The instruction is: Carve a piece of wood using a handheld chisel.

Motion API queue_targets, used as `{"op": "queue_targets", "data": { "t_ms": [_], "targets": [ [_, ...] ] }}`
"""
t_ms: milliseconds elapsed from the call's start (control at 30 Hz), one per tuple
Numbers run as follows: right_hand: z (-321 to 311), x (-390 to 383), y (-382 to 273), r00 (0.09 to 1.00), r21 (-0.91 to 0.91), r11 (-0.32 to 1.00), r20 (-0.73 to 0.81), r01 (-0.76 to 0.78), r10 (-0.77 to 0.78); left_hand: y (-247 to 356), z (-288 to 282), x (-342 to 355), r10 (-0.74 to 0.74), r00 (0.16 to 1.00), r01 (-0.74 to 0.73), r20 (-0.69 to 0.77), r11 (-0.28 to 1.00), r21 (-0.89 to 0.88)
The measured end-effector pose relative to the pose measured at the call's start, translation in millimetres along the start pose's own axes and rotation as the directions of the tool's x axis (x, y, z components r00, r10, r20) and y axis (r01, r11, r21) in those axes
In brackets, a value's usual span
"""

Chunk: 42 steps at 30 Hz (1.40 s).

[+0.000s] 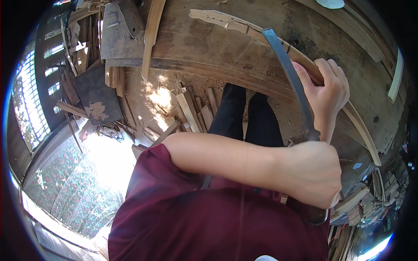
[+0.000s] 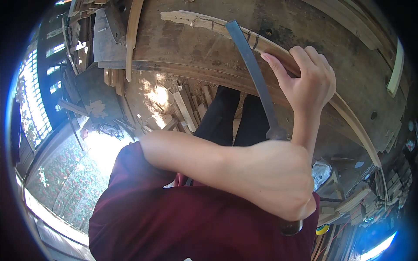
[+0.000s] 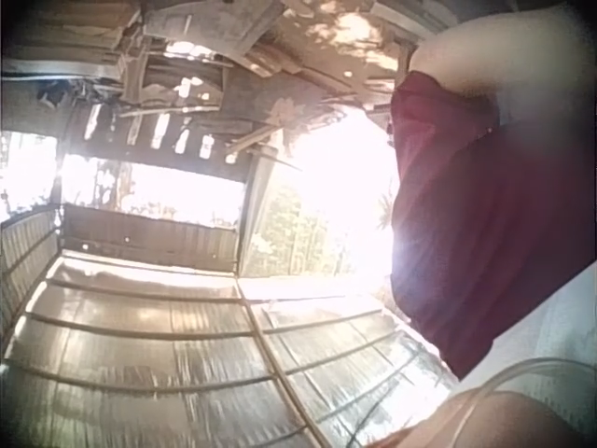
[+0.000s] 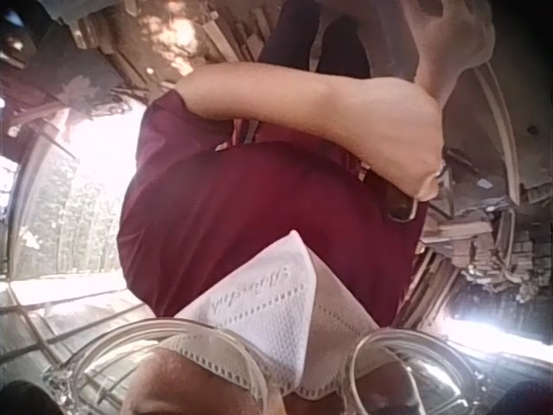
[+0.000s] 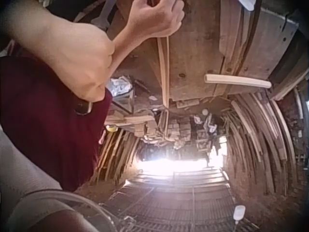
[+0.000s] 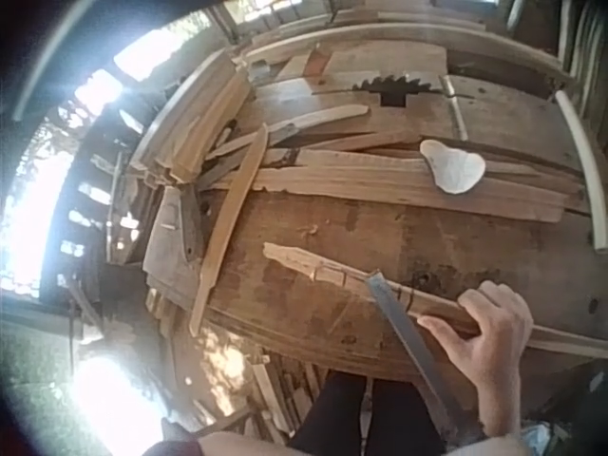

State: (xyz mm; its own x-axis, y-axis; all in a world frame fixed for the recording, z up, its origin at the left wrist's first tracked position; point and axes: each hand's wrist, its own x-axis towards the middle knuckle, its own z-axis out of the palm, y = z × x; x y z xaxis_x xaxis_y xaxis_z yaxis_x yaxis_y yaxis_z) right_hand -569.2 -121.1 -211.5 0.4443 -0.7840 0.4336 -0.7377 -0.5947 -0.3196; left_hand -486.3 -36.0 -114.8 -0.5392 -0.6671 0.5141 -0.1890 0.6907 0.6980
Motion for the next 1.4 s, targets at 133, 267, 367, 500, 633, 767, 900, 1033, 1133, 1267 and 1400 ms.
{"op": "queue_targets", "data": {
  "t_ms": [133,267,367,500,633,767,900,1033,1133,1267,1400],
  "targets": [
    [2,0,1,1.0,-0.02,1.0,-0.013,0.001,-0.002,-5,-10,3,-0.032,0.999,0.031,0.041,0.999,0.021],
    [1,-1,4,1.0,-0.034,0.999,0.005,0.005,-0.005,-16,-17,-3,-0.05,0.989,0.047,0.141,0.999,0.022],
    [7,-1,-1,1.0,0.0,1.0,0.008,0.024,-0.024,-43,-36,-32,-0.16,0.943,0.076,0.291,0.956,0.283],
    [4,-4,4,1.0,-0.058,0.998,-0.001,0.024,-0.024,-59,-71,-64,-0.222,0.873,0.034,0.434,0.916,0.4],
    [-8,-27,4,0.997,-0.062,0.995,0.015,0.076,-0.075,-51,-100,-97,-0.242,0.858,-0.047,0.453,0.841,0.539],
    [-43,-95,0,0.995,-0.041,0.998,0.093,0.045,-0.041,-43,-108,-127,-0.23,0.914,-0.032,0.336,0.783,0.621],
    [-70,-174,-9,0.916,0.015,0.967,0.324,-0.255,0.237,-52,-115,-159,-0.391,0.893,0.056,0.223,0.588,0.807],
    [-92,-220,-15,0.788,0.048,0.849,0.405,-0.526,0.464,-80,-133,-162,-0.414,0.907,0.173,0.072,0.525,0.834],
    [-110,-228,-24,0.601,0.024,0.672,0.473,-0.74,0.644,-82,-137,-157,-0.437,0.894,0.318,-0.1,0.464,0.827],
    [-111,-222,-32,0.582,-0.004,0.651,0.445,-0.759,0.681,-94,-128,-183,-0.493,0.858,0.362,-0.146,0.379,0.852],
    [-115,-189,-34,0.662,0.127,0.691,0.452,-0.711,0.598,-89,-121,-185,-0.431,0.851,0.468,-0.298,0.369,0.803]
  ]
}}
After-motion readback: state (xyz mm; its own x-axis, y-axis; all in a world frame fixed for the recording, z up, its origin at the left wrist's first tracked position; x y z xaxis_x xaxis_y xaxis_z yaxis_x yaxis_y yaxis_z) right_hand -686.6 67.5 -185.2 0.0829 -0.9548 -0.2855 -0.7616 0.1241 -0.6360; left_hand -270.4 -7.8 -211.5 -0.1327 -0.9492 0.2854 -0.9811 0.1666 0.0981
